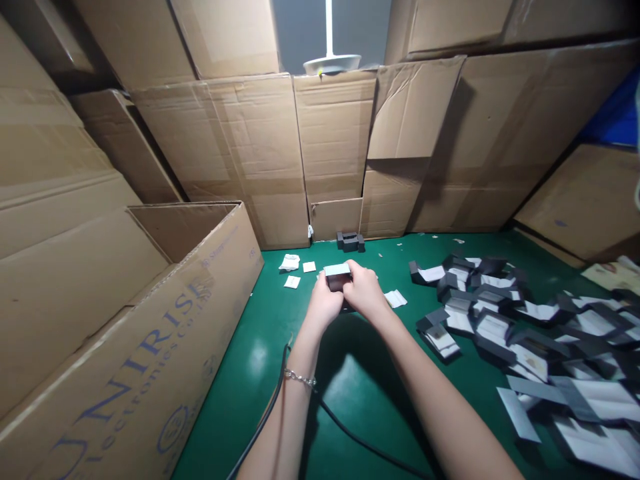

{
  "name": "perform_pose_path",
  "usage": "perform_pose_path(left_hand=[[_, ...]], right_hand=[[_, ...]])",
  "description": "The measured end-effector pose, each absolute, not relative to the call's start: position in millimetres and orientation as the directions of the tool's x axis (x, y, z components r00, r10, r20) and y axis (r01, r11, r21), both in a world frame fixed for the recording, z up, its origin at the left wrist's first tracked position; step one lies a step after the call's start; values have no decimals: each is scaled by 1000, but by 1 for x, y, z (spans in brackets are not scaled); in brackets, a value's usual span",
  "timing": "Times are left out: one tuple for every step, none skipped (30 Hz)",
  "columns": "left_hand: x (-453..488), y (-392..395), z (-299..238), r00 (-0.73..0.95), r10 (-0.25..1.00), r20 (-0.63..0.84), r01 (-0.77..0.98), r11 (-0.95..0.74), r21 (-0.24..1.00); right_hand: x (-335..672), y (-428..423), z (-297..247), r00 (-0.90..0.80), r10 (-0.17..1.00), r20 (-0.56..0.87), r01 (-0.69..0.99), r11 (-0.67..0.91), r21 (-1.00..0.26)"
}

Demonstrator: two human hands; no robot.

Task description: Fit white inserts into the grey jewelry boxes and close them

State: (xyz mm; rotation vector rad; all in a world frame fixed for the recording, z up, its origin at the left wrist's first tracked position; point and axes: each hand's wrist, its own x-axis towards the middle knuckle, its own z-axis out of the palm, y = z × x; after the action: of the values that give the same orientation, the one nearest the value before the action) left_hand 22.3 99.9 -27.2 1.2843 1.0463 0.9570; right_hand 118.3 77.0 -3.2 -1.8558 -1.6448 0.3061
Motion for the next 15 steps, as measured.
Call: perform_pose_path(left_hand=[[22, 101, -28, 259, 964, -52, 39, 44, 998], [21, 101, -28, 253, 967, -43, 49, 32, 998], [20, 101, -28, 246, 968, -40, 53, 28, 998], [20, 101, -27, 241, 970, -42, 52, 31, 998], [19, 100, -26, 239, 970, -49, 49, 39, 998], [19, 100, -24, 244, 968, -62, 46, 53, 998], [19, 99, -22, 255, 964, -78, 41, 69, 997], [20, 98, -20, 271, 958, -92, 36, 85, 996], [20, 97, -18, 290, 952, -102, 29, 98, 995], [20, 96, -17, 307, 946, -105, 18, 104, 994], [20, 96, -16, 321, 941, -102, 7, 105, 994], [20, 96, -16, 329, 939, -98, 1, 104, 995], [20, 96, -16, 331, 939, -96, -1, 102, 995], [20, 96, -16, 326, 940, -94, 0, 100, 995], [20, 96, -17, 320, 943, -97, 5, 101, 995]], right_hand=[[118, 77, -4, 189, 952, 240, 810, -13, -586], [117, 77, -3, 184, 952, 243, 808, -6, -589], [117, 77, -3, 181, 954, 239, 800, -1, -600], [118, 77, -1, 174, 957, 232, 782, 9, -623], [119, 76, 0, 159, 962, 223, 755, 27, -655], [121, 75, 2, 137, 967, 215, 723, 51, -689], [122, 74, 4, 109, 972, 207, 689, 76, -720], [124, 73, 5, 78, 977, 200, 661, 99, -744], [126, 71, 7, 49, 980, 191, 639, 116, -760], [127, 70, 9, 24, 984, 174, 626, 121, -770], [127, 68, 11, 10, 988, 152, 623, 112, -774], [127, 67, 13, 8, 991, 131, 628, 97, -772], [127, 66, 14, 14, 993, 115, 639, 80, -765], [126, 65, 16, 25, 994, 106, 654, 64, -754], [125, 65, 17, 40, 994, 105, 673, 51, -738]])
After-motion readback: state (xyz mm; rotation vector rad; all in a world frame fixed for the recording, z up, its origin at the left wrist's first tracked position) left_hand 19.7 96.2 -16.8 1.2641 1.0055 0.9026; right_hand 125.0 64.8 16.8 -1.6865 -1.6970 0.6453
